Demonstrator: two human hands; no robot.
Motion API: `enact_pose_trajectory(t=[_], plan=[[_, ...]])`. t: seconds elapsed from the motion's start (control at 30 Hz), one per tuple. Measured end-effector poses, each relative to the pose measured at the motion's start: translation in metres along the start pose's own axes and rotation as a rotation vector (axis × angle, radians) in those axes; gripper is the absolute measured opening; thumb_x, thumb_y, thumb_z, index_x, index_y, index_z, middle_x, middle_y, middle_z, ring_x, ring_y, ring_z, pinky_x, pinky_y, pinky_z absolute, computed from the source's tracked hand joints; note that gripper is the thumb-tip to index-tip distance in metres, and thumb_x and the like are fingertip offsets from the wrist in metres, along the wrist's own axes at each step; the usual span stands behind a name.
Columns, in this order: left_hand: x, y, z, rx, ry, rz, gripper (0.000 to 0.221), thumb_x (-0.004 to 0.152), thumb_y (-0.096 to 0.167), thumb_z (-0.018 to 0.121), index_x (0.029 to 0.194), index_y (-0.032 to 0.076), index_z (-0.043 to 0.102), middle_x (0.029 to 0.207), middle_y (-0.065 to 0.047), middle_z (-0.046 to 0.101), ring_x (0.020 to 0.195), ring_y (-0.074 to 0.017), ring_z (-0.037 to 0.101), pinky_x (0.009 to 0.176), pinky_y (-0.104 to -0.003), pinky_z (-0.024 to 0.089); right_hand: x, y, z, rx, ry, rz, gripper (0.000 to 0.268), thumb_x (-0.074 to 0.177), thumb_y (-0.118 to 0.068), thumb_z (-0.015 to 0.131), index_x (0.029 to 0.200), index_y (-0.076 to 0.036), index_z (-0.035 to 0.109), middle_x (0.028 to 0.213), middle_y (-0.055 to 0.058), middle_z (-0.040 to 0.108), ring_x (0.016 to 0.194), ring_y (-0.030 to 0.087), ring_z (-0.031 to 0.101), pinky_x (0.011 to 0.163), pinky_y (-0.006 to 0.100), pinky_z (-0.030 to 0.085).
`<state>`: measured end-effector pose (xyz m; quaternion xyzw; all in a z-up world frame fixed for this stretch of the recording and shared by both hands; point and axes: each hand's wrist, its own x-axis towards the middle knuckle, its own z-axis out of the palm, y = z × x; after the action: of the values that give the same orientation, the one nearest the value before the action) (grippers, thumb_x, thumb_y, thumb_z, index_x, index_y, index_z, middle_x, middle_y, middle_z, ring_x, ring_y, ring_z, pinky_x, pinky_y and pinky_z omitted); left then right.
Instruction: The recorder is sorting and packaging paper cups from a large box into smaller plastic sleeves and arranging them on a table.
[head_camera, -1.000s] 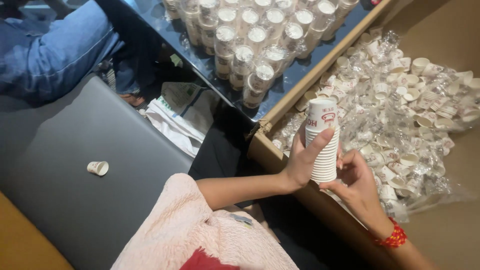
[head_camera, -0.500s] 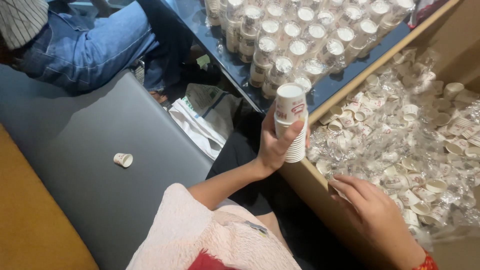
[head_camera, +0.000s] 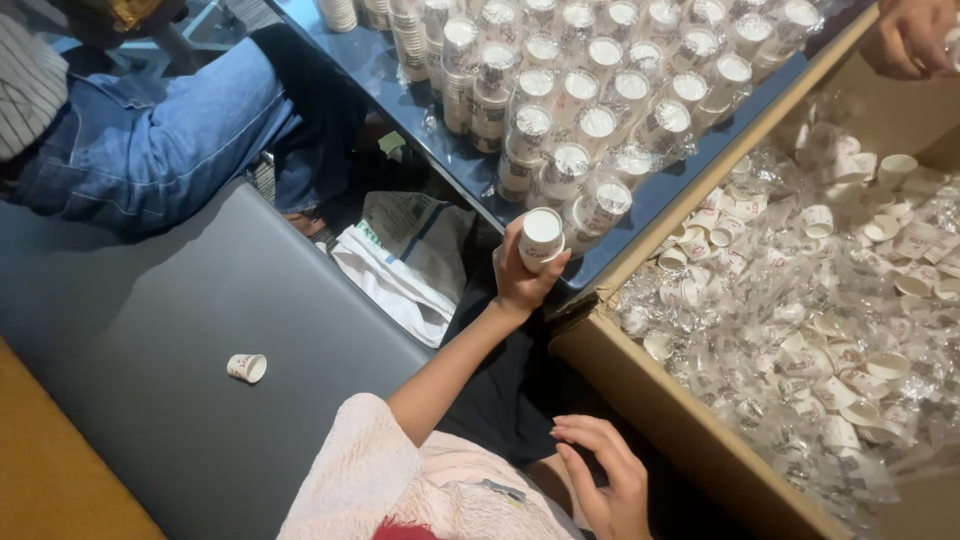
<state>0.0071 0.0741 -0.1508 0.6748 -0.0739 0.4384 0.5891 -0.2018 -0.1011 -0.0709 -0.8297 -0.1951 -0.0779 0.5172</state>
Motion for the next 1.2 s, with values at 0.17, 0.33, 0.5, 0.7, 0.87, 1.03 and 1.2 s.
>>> enact_pose_trajectory(t=[0.17, 0.33, 0.5, 0.7, 0.87, 1.03, 1.2], plan=[[-0.004, -0.013, 0.01, -0.019, -0.028, 0.125, 0.06, 0.092, 0.042, 0.078, 0.133, 0.005, 0.053, 0.109, -0.012, 0.074, 0.095, -0.0271, 0.077, 0.083, -0.037, 0.063, -0.006, 0.011, 0.023, 0.057, -0.01, 0.105, 0.015, 0.083, 0.005, 0.072, 0.098, 0.002, 0.072, 0.104, 0.014, 0.076, 0.098, 0.023, 0.075, 0.088, 0.031, 0.057], [-0.001, -0.019, 0.015, -0.035, -0.046, 0.114, 0.059, 0.092, 0.041, 0.079, 0.132, 0.006, 0.053, 0.108, -0.013, 0.074, 0.095, -0.0274, 0.078, 0.083, -0.037, 0.064, 0.006, 0.006, 0.043, 0.093, -0.005, 0.224, 0.014, 0.086, 0.003, 0.07, 0.099, 0.002, 0.072, 0.105, 0.012, 0.075, 0.094, 0.021, 0.075, 0.083, 0.029, 0.057], [0.0, -0.025, 0.015, -0.119, -0.079, 0.042, 0.052, 0.093, 0.038, 0.076, 0.129, 0.006, 0.057, 0.104, -0.01, 0.076, 0.093, -0.0221, 0.079, 0.081, -0.034, 0.067, 0.014, 0.002, 0.058, 0.135, -0.013, 0.241, 0.013, 0.089, 0.0, 0.069, 0.102, 0.002, 0.073, 0.105, 0.011, 0.076, 0.092, 0.018, 0.076, 0.083, 0.027, 0.058], [-0.036, 0.081, -0.039, -0.607, -0.263, -0.262, 0.049, 0.099, 0.028, 0.072, 0.134, 0.002, 0.05, 0.099, -0.014, 0.07, 0.081, -0.0229, 0.072, 0.072, -0.034, 0.06, 0.015, -0.001, 0.065, 0.24, 0.269, 0.05, 0.089, 0.084, 0.003, 0.07, 0.156, -0.005, 0.018, 0.155, 0.021, 0.034, 0.135, 0.03, 0.053, 0.099, 0.037, 0.054], [-0.046, 0.14, -0.063, -0.416, -0.479, 0.03, 0.063, 0.09, 0.039, 0.078, 0.135, 0.008, 0.047, 0.122, -0.017, 0.067, 0.115, -0.034, 0.068, 0.1, -0.046, 0.052, -0.033, 0.036, 0.057, 0.507, 0.151, 0.088, 0.1, 0.084, 0.011, 0.059, 0.163, -0.011, 0.001, 0.163, 0.019, 0.022, 0.15, 0.034, 0.034, 0.116, 0.046, 0.036], [-0.051, 0.15, -0.072, -0.252, -0.601, 0.075, 0.057, 0.089, 0.046, 0.077, 0.131, 0.012, 0.057, 0.141, -0.018, 0.056, 0.142, -0.0411, 0.048, 0.125, -0.059, 0.029, -0.047, 0.033, 0.052, 0.644, 0.098, 0.304, 0.101, 0.078, 0.009, 0.058, 0.161, -0.007, 0.003, 0.16, 0.017, 0.022, 0.15, 0.031, 0.028, 0.115, 0.047, 0.03], [-0.065, 0.152, -0.075, -0.335, -0.715, 0.077, 0.065, 0.109, 0.065, 0.032, 0.132, 0.014, 0.065, 0.14, -0.018, 0.054, 0.145, -0.0416, 0.046, 0.126, -0.06, 0.028, -0.072, 0.078, 0.045, 0.653, 0.046, 0.383, 0.091, 0.092, -0.014, 0.064, 0.162, -0.005, 0.006, 0.158, 0.016, 0.032, 0.143, 0.027, 0.04, 0.114, 0.042, 0.033]])
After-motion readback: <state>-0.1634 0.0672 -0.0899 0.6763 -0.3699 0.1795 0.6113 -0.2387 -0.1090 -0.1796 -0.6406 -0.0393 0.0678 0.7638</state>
